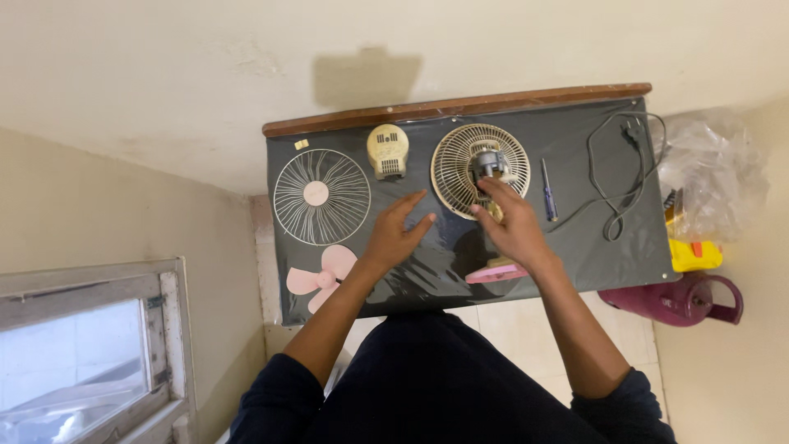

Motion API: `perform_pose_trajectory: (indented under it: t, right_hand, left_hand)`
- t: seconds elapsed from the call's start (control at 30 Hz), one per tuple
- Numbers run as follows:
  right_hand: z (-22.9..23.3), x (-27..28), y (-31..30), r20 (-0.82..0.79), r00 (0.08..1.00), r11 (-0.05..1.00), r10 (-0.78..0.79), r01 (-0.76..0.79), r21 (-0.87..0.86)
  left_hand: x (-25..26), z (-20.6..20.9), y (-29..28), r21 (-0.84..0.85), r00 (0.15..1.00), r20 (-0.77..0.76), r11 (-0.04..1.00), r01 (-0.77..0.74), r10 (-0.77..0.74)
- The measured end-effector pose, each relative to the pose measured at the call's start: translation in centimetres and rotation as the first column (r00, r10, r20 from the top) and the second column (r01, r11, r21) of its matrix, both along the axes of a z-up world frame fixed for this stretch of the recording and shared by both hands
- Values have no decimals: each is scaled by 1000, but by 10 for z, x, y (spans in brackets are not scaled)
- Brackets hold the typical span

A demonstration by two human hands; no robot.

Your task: The person disassembles a small electric fan on a table using a screwdriver. They remove the rear motor cover, then the front grille, and proceed to unscrew and remove the motor housing from the fan stand, placing each component on the table.

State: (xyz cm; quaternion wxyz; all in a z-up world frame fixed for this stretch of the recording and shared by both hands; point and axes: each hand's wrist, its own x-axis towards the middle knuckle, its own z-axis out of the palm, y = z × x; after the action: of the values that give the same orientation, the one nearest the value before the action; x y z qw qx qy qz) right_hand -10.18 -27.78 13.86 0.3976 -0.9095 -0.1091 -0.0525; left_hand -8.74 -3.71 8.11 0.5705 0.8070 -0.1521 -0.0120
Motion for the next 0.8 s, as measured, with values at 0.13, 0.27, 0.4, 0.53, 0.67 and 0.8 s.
perform_pose_trajectory:
  t: [0.13,0.27,0.4,0.53,0.67,0.8]
  right_hand:
    - [2,-6,-24,-20,997,997,-75,74,-13]
    - [0,-6,-49,-67,991,993,-117,116,-23]
    - [-4,-3,-72,104,995,999,-8,12,-44]
    - [-10,8,-96,-236,967,994,-94,103,22]
    - [-30,18,-118,-93,996,1000,-13,10,-28]
    - [-55,33,-130,89,987,989,136,-140,43]
  left_hand:
    - [1,2,-19,-29,998,36,998,47,-45]
    - [1,2,-41,15,996,61,998,58,-59]
    - [0,-2,-68,-1,998,59,1000,13,-13]
    - [4,-9,-95,55,996,91,998,-19,14]
    - [8,-23,-118,77,995,84,995,-62,56]
    - [17,-38,-135,171,985,110,974,-147,130]
